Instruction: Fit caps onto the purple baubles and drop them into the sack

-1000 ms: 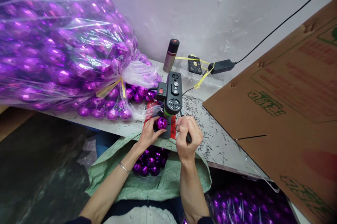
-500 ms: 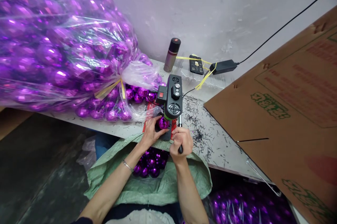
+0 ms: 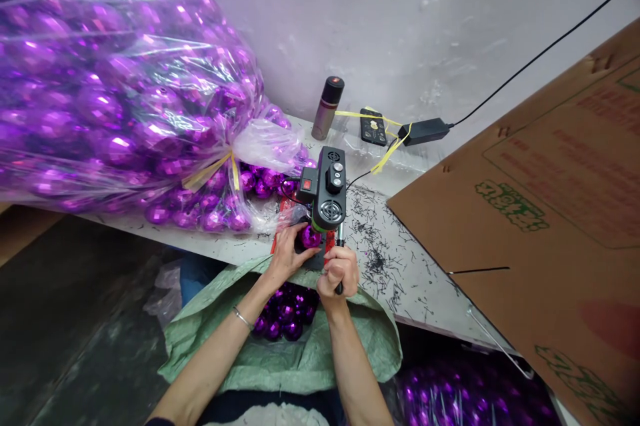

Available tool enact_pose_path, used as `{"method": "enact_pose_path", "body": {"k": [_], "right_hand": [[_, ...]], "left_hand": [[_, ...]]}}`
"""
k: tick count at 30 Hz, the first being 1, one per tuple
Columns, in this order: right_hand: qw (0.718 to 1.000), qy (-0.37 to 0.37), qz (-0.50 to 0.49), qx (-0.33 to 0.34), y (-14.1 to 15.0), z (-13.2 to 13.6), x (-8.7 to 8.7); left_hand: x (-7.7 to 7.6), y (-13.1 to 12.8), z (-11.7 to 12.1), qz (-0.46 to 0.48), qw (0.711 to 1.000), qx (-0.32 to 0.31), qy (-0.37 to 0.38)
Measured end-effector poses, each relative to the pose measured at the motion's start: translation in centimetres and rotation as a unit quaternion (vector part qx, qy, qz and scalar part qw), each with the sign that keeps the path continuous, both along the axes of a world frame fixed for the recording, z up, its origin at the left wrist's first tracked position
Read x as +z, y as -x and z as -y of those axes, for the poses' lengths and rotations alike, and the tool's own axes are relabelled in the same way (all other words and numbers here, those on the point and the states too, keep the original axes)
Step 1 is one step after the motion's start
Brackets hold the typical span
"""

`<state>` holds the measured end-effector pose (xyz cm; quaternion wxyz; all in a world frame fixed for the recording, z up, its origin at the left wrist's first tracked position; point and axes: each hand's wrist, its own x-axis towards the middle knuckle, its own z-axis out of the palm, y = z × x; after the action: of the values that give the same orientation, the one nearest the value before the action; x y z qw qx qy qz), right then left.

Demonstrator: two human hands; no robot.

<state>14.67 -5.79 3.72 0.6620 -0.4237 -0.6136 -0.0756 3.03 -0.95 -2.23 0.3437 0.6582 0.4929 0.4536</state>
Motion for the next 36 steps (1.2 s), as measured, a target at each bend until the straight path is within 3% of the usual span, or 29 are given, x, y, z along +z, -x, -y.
{"method": "enact_pose_path", "body": {"k": [19,22,25,29,33,36], "right_hand": [[1.0,-0.006,0.013,0.006,0.2,-0.4,-1.0],[1.0,0.006,-0.021,0.006,0.6,-0.1,0.4],[0.998,0.038,-0.052,0.004,0.7,0.1,3.8],[0.99,0.111,-0.083,0.031,0.4,0.3,7.8],[0.993,0.091,-0.069,0.029,0.5,0.3,7.7],[0.995,0.078,-0.058,0.015,0.7,0.4,6.5]], "left_hand": [[-0.9,-0.2,-0.5,-0.01,0.999,0.0,-0.046],[-0.6,-0.2,-0.8,-0.022,0.999,-0.004,-0.044],[-0.4,-0.1,-0.4,-0.03,0.998,-0.011,-0.049],[-1.5,0.9,3.3,-0.038,0.994,-0.006,-0.106],[-2.0,3.2,7.1,-0.07,0.985,-0.017,-0.157],[0.6,4.7,4.9,-0.061,0.988,0.026,-0.142]]}}
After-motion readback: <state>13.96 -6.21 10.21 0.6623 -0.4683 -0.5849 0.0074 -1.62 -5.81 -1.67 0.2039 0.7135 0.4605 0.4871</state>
